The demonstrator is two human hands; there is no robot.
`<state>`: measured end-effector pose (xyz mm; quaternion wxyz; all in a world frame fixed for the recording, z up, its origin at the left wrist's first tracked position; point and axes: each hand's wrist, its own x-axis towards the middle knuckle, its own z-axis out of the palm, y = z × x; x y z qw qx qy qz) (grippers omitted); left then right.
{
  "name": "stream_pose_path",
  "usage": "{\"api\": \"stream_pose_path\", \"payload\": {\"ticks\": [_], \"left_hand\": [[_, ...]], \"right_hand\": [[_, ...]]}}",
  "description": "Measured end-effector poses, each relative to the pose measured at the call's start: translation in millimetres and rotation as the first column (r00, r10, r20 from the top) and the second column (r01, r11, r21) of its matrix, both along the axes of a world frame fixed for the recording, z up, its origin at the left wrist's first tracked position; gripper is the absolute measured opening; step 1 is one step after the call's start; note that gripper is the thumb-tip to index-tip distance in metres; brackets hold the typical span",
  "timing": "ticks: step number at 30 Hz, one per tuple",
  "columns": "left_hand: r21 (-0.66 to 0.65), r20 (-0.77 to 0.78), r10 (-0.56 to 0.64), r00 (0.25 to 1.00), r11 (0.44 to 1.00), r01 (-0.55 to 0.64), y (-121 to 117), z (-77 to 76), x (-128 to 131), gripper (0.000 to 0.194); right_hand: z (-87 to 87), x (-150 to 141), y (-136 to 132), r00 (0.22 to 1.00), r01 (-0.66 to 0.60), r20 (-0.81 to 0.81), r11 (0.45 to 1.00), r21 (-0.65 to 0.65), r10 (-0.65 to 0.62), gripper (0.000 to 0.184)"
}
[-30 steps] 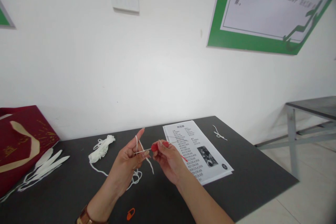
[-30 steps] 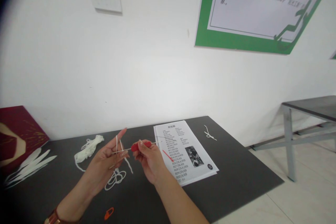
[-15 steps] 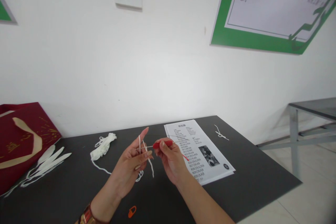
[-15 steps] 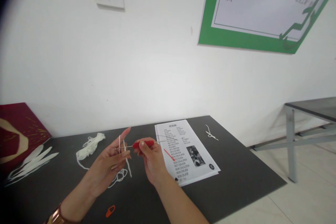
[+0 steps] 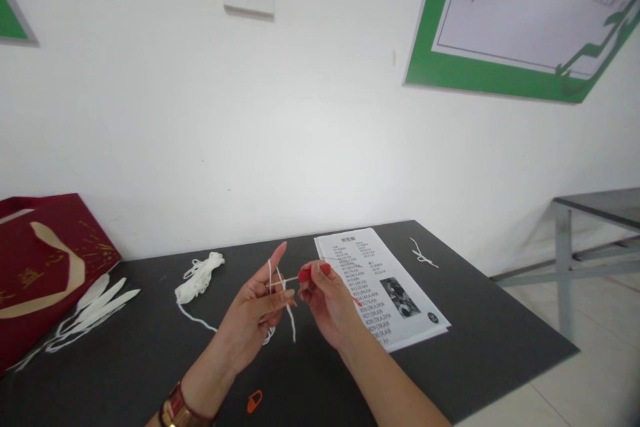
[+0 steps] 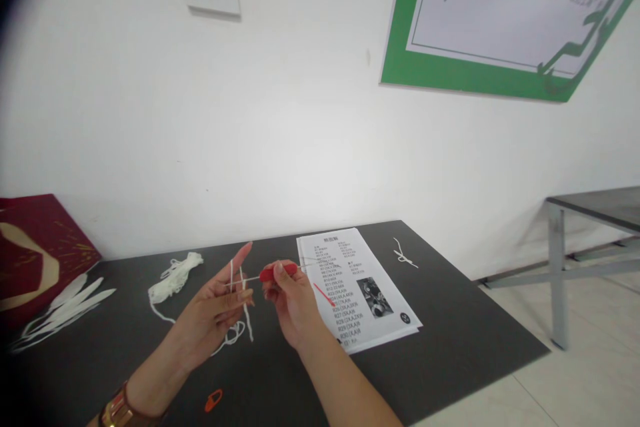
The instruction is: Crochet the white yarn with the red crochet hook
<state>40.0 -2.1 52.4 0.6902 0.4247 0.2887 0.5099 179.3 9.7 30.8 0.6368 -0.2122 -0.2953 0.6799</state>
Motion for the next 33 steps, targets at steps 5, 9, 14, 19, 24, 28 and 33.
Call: {"api": "stream_pose_path", "payload": {"ticks": [5,9,14,19,24,28,33], "left_hand": [[0.022,-0.025,0.002,1.0,1.0,-0.001,-1.4,6.4,-4.5,0.086],[0.056,-0.081,0.062,0.995,0.997,-0.057,-3.5,9.6,-1.7,0.088],[0.093,-0.16,0.194,0.968,0.979,-0.181,-2.5,9.7,6.6,0.087],[0.155,-0.222,0.316,0.923,0.946,-0.286,-3.2,9.5,9.9,0.077],[0.206,-0.264,0.397,0.879,0.914,-0.351,-4.0,7.3,9.1,0.054],[0.204,-0.235,0.374,0.897,0.921,-0.331,-2.7,6.5,10.0,0.067],[0.156,-0.212,0.317,0.924,0.945,-0.289,1.4,2.7,8.8,0.065]], "right_hand": [[-1.7,-1.3,-1.5,0.999,-0.045,0.016,0.998,-0.052,0.046,0.016],[-2.7,-1.7,-1.2,0.999,-0.045,0.022,0.998,-0.05,0.046,0.017],[-1.7,-0.4,-0.3,0.999,-0.045,0.017,0.998,-0.032,0.046,0.017],[-0.8,1.0,0.8,1.0,-0.008,0.027,0.999,-0.038,0.009,0.017],[0.2,0.6,-0.4,0.999,0.0,0.047,0.999,-0.039,0.001,0.014],[1.6,-0.2,-2.3,0.996,0.007,0.087,0.999,-0.041,-0.003,0.015],[2.0,0.9,-1.9,0.996,0.009,0.092,0.999,-0.044,-0.004,0.016]]}}
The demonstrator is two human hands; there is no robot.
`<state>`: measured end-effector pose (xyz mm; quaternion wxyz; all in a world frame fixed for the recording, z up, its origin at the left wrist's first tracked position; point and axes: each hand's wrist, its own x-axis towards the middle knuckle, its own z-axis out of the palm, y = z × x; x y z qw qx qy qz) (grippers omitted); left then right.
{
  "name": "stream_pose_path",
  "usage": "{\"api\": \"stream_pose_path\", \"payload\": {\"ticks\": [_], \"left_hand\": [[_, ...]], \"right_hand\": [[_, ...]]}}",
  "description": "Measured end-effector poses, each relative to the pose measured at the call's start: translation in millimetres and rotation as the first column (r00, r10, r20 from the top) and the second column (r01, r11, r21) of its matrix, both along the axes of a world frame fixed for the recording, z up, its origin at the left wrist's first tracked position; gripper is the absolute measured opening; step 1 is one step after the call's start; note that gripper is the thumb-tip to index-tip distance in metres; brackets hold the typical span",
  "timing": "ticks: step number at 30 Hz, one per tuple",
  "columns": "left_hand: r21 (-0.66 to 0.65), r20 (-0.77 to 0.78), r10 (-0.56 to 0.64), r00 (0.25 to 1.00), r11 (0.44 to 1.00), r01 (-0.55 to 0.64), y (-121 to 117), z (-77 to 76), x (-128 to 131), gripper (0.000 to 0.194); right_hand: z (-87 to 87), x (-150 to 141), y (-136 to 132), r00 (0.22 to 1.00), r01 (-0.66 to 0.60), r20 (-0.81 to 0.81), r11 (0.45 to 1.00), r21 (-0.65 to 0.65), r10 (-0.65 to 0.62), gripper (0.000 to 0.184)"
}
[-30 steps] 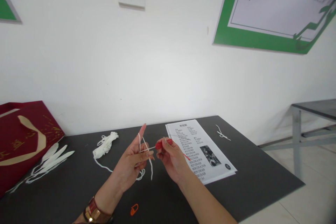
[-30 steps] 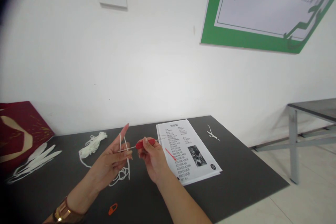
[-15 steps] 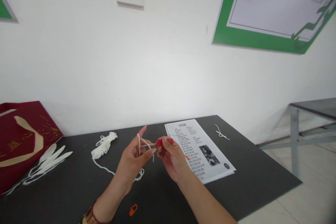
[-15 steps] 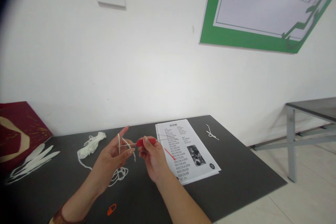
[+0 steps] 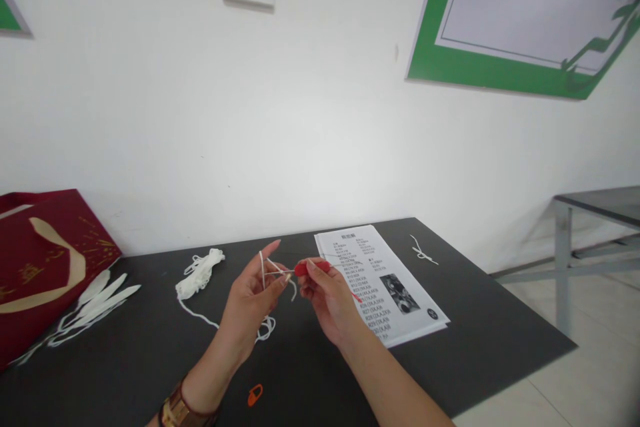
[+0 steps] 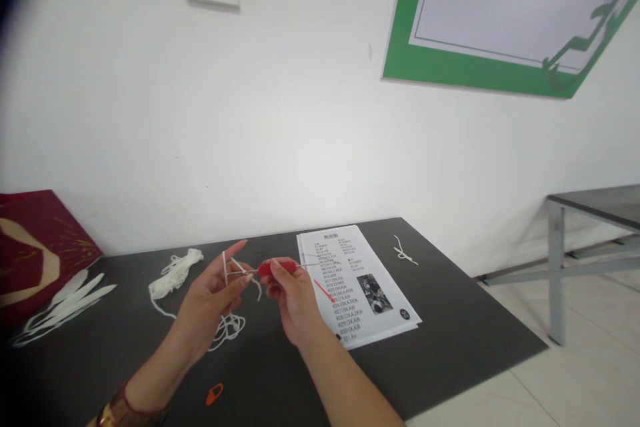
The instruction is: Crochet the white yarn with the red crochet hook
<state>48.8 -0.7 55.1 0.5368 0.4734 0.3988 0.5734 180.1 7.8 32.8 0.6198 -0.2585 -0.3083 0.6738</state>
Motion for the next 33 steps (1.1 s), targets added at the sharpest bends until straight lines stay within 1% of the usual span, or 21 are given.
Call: {"api": "stream_pose_path", "payload": {"ticks": [3,9,13,15,17,18,19,21,22,24,25,26,27,28,29,31,33], "left_hand": [[0.026,-0.007,-0.008,1.0,1.0,0.008,1.0,-2.8,-2.5,0.057],[0.026,0.002,-0.07,0.998,0.997,0.07,0.4,-1.8,-8.4,0.072],[0.017,-0.021,-0.085,0.996,0.996,0.085,1.4,0.7,-11.0,0.077],[0.018,-0.033,-0.073,0.997,0.997,0.074,2.0,0.8,-10.8,0.076],[0.014,-0.03,-0.048,0.998,0.999,0.049,2.6,-0.5,-9.6,0.076],[0.003,-0.019,-0.034,0.999,0.999,0.034,2.8,-1.6,-8.8,0.077],[-0.017,-0.002,-0.021,1.0,1.0,0.021,3.2,-2.9,-8.2,0.079],[-0.072,0.059,-0.018,0.998,0.997,0.022,4.2,-5.4,-8.0,0.081],[-0.101,0.105,-0.033,0.994,0.994,0.044,5.0,-6.4,-8.7,0.081],[-0.143,0.219,-0.101,0.97,0.981,0.135,7.0,-6.9,-12.4,0.077],[-0.153,0.279,-0.151,0.949,0.968,0.199,8.1,-6.4,-15.2,0.072],[-0.155,0.332,-0.2,0.922,0.952,0.263,9.1,-5.4,-18.4,0.067],[-0.152,0.374,-0.253,0.892,0.932,0.328,10.0,-3.9,-21.7,0.062],[-0.142,0.404,-0.301,0.864,0.912,0.384,10.6,-2.2,-24.9,0.059],[-0.127,0.427,-0.343,0.837,0.893,0.431,10.9,-0.5,-27.7,0.057],[-0.096,0.457,-0.402,0.794,0.865,0.493,10.5,2.1,-31.5,0.058],[-0.076,0.472,-0.431,0.769,0.849,0.522,9.4,3.1,-32.8,0.061]], "right_hand": [[0.0,0.3,0.3,1.0,0.009,0.01,1.0,-0.004,-0.009,0.016],[-2.8,-1.4,0.3,0.999,0.036,0.01,0.999,-0.002,-0.036,0.015],[-4.1,-1.2,1.8,0.999,0.039,0.021,0.999,0.023,-0.04,0.014],[-3.7,-0.9,2.2,0.995,0.065,0.066,0.996,0.058,-0.069,0.013],[-3.3,-1.0,1.0,0.971,0.133,0.182,0.981,0.141,-0.157,0.012],[-3.4,-1.3,-0.5,0.938,0.176,0.262,0.963,0.205,-0.227,0.011],[-3.9,-1.6,-2.5,0.887,0.216,0.342,0.934,0.283,-0.309,0.011],[-6.6,-2.5,-7.9,0.75,0.24,0.469,0.853,0.463,-0.466,0.01],[-8.4,-2.7,-10.8,0.683,0.21,0.507,0.806,0.553,-0.526,0.013],[-12.0,-2.8,-16.2,0.572,0.083,0.557,0.718,0.691,-0.602,0.025],[-13.0,-2.6,-18.3,0.538,0.025,0.564,0.681,0.732,-0.626,0.03],[-13.1,-2.3,-19.9,0.525,-0.015,0.563,0.655,0.756,-0.638,0.033],[-12.3,-2.0,-20.7,0.536,-0.028,0.555,0.644,0.765,-0.636,0.034],[-10.6,-1.8,-20.8,0.571,-0.018,0.542,0.651,0.759,-0.617,0.033],[-8.4,-1.6,-20.2,0.625,0.008,0.525,0.677,0.736,-0.578,0.03],[-3.5,-1.8,-17.2,0.754,0.067,0.475,0.772,0.632,-0.454,0.02],[-0.4,-2.4,-12.9,0.859,0.102,0.394,0.864,0.494,-0.327,0.01]]}}
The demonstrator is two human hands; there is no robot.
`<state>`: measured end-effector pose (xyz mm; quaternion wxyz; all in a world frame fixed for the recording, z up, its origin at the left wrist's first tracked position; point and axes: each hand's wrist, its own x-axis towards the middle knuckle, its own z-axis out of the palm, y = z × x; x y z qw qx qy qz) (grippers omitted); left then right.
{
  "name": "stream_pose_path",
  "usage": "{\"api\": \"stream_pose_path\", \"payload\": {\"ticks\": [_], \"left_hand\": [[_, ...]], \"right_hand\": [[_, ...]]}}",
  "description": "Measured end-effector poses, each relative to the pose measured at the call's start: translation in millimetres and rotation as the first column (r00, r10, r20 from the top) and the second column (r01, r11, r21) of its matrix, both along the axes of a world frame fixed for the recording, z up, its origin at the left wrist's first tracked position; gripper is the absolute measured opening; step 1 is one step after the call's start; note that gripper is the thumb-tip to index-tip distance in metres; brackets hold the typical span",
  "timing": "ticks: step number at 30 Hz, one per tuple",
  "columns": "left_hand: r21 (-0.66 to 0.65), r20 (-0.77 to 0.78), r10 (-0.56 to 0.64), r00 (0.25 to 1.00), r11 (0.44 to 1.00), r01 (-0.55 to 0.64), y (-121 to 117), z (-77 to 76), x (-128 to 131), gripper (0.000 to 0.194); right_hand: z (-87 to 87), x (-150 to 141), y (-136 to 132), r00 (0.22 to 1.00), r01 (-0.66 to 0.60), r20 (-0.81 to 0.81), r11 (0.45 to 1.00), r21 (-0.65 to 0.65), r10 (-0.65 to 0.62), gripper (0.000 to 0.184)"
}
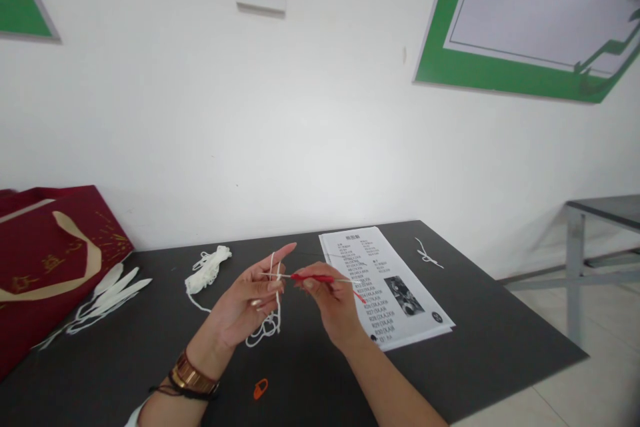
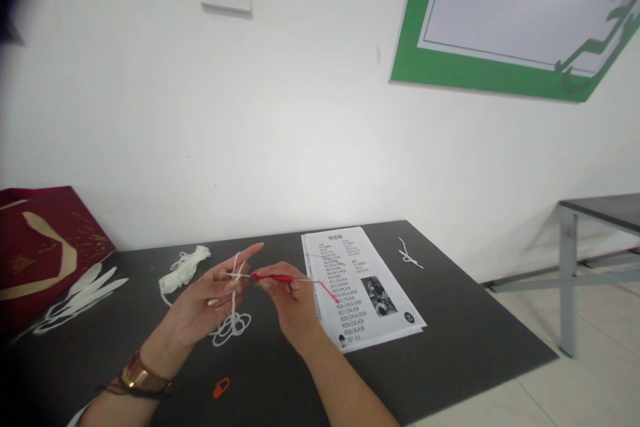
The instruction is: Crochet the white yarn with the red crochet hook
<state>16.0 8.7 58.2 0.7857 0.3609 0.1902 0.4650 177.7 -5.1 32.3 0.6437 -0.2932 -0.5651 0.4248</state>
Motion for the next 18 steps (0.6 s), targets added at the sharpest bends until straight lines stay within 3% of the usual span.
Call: {"api": "stream_pose_path", "payload": {"ticks": [2,6,18], "left_hand": [[0.009,0.002,-0.013,1.0,1.0,0.013,-1.2,-0.2,0.0,0.063],[0.044,-0.009,-0.024,1.0,0.999,0.024,-1.7,-0.8,-1.5,0.067],[0.096,0.015,-0.072,0.997,0.993,0.07,1.3,-4.3,-6.8,0.071]], "right_hand": [[0.3,-0.8,3.8,0.991,-0.062,-0.128,0.994,-0.09,0.05,0.006],[-1.9,-1.2,6.6,0.964,-0.11,-0.255,0.985,-0.134,0.073,0.007],[5.2,9.1,8.4,0.944,-0.112,-0.323,0.988,-0.108,0.071,0.014]]}}
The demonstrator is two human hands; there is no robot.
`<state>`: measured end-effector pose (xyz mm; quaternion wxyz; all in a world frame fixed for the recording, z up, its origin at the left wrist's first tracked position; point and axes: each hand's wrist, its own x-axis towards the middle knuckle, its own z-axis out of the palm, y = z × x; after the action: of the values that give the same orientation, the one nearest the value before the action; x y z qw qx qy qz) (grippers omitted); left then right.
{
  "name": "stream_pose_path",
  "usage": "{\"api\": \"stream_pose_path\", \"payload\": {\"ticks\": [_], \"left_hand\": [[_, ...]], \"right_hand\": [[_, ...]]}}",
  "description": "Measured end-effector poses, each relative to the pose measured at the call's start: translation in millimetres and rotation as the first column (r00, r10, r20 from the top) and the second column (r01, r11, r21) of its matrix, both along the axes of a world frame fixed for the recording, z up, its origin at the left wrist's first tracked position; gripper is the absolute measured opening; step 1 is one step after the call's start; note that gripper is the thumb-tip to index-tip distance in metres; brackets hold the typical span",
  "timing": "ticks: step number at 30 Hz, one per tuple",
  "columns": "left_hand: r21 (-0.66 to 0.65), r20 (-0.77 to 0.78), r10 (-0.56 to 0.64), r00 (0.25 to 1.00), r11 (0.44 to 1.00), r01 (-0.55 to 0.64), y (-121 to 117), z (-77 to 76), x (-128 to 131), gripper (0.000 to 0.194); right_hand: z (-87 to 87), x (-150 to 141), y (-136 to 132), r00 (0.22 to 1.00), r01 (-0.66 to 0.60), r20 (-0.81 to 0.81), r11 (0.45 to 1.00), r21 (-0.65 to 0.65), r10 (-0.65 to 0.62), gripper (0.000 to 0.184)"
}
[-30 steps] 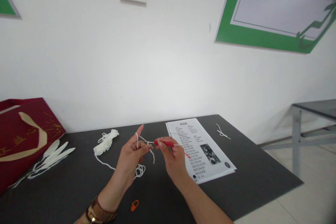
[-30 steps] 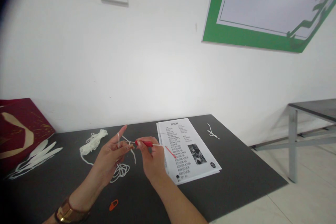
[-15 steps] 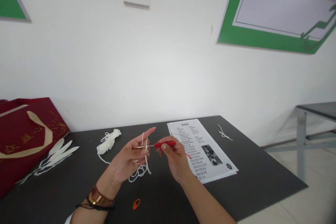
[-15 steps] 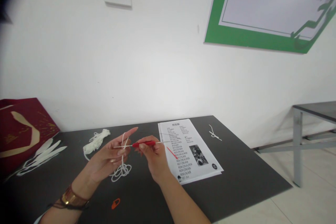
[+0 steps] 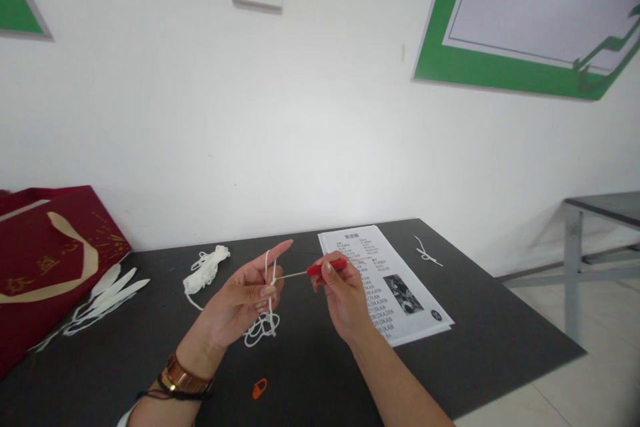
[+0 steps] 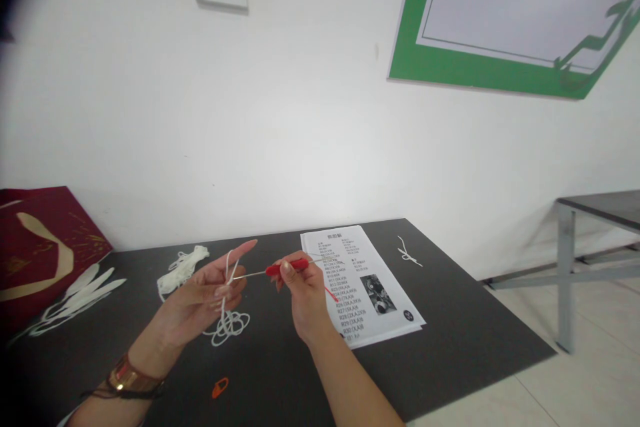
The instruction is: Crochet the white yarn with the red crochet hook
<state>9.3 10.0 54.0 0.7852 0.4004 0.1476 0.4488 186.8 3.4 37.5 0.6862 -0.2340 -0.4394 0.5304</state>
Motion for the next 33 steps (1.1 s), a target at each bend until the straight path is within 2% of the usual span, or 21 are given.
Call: {"api": "stream_pose_path", "payload": {"ticks": [6,12,16,19,24,28,33], "left_hand": [[-0.031,0.037,0.016,0.999,0.999,-0.015,0.4,1.0,-1.0,0.072],[-0.012,0.012,0.02,1.0,1.0,-0.02,2.8,-1.4,-1.4,0.066],[0.052,-0.101,0.02,0.995,0.999,-0.015,0.8,-3.5,2.3,0.068],[0.135,-0.225,0.074,0.971,0.99,-0.044,-3.0,-1.5,7.5,0.07],[0.211,-0.225,0.182,0.957,0.968,-0.134,-6.4,5.1,11.9,0.086],[0.224,-0.242,0.25,0.938,0.955,-0.197,-5.6,9.3,11.2,0.085],[0.173,-0.317,0.192,0.929,0.975,-0.143,-9.6,15.1,10.1,0.096]], "right_hand": [[1.5,0.3,1.0,0.993,-0.067,-0.098,0.998,-0.008,0.066,0.014],[-0.6,-0.3,2.3,0.954,-0.214,-0.233,0.973,-0.092,0.188,0.014],[-4.7,-5.3,1.8,0.912,-0.342,-0.297,0.923,-0.173,0.282,0.015],[-6.1,-9.5,-0.2,0.894,-0.408,-0.296,0.884,-0.228,0.337,0.017],[-5.2,-11.6,-4.2,0.922,-0.376,-0.164,0.915,-0.148,0.352,0.016],[-3.9,-10.7,-4.4,0.926,-0.367,-0.14,0.923,-0.12,0.35,0.015],[-2.1,-9.9,-2.1,0.957,-0.248,-0.187,0.959,-0.134,0.222,0.013]]}}
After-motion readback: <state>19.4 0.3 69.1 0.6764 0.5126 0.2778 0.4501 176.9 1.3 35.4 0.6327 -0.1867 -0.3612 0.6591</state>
